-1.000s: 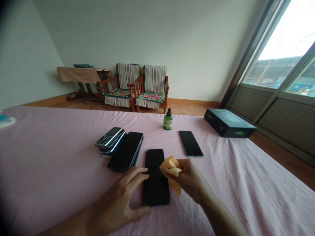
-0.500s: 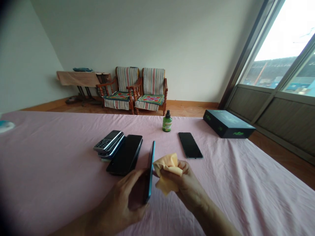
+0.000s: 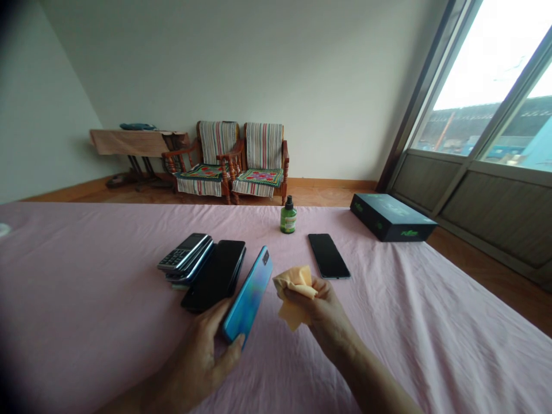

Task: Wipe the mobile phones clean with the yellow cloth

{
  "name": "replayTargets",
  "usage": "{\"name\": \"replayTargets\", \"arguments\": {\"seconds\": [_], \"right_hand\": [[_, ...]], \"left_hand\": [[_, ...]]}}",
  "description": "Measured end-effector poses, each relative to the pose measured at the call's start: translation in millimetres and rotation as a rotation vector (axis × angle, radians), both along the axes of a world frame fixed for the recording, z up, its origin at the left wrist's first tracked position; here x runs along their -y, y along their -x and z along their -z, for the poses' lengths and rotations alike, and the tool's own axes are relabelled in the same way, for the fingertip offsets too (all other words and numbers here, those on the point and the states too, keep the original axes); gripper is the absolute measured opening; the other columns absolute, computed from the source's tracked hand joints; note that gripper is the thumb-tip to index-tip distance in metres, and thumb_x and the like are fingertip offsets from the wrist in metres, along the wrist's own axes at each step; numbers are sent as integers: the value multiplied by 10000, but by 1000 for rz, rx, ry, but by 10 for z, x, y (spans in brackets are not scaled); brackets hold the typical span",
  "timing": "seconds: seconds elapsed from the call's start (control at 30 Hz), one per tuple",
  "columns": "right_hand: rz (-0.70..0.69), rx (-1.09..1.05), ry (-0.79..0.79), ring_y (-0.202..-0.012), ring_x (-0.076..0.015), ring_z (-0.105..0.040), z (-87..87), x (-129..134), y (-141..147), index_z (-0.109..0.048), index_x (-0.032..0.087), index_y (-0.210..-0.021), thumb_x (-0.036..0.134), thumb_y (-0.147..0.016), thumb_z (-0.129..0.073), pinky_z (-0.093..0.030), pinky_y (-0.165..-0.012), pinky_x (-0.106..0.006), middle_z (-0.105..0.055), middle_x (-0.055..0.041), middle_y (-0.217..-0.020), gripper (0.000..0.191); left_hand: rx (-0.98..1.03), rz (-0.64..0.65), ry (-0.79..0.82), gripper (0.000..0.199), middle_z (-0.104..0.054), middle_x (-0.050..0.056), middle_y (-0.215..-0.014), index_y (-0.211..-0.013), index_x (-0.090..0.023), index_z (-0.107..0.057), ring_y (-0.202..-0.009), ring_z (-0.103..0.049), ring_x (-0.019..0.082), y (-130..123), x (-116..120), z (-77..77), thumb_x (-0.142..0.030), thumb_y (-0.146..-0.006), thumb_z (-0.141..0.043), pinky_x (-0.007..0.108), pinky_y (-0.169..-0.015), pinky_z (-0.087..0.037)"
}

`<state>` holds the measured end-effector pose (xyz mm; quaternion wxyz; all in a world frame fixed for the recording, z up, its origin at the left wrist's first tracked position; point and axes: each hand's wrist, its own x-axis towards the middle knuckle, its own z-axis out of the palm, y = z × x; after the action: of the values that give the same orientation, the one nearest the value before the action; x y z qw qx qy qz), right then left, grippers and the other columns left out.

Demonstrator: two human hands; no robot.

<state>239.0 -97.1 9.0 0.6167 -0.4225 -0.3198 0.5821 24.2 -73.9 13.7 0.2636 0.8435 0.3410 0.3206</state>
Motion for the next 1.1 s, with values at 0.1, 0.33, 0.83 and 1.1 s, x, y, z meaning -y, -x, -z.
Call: {"name": "replayTargets", "arguments": {"seconds": [0.1,0.33,0.83,1.1], "right_hand": [[7,-2,-10,-536,-92,-531,12,-5,0,-730,157,-752,321,-653,-832,-399,-503,-203,-638,1,-643,217],[211,132,4,-511,-105,-515,41,-58,-25,-702,144,-747,394,-594,-848,-399,-480,-226,-612,0,-617,327],[455,1110,-227,-765,-204,-571,172,-196,-239,-711,185,-747,225,-765,-583,-397,-667,-306,-636,-67,-904,135],[288,1391,-354,-747,-193,-537,265,-183,-170,-625,193,-627,50,-743,-509,-374,-664,-292,-591,-44,-757,217]], "left_hand": [[-25,5,-60,243,-628,58,-887,-1037,-175,-585,-804,-635,209,-2,14,3,-137,-807,-517,317,-743,-547],[-173,115,-435,504,-659,95,-1013,-1347,-149,-441,-895,-648,223,62,121,53,-63,-851,-467,344,-823,-556],[-206,271,-328,426,-641,84,-1057,-1137,-152,-618,-967,-589,253,-8,130,-6,-251,-752,-772,395,-868,-526],[-250,286,-290,519,-638,108,-1090,-1181,-107,-605,-1008,-584,261,-28,186,107,-251,-715,-784,389,-927,-510]]}}
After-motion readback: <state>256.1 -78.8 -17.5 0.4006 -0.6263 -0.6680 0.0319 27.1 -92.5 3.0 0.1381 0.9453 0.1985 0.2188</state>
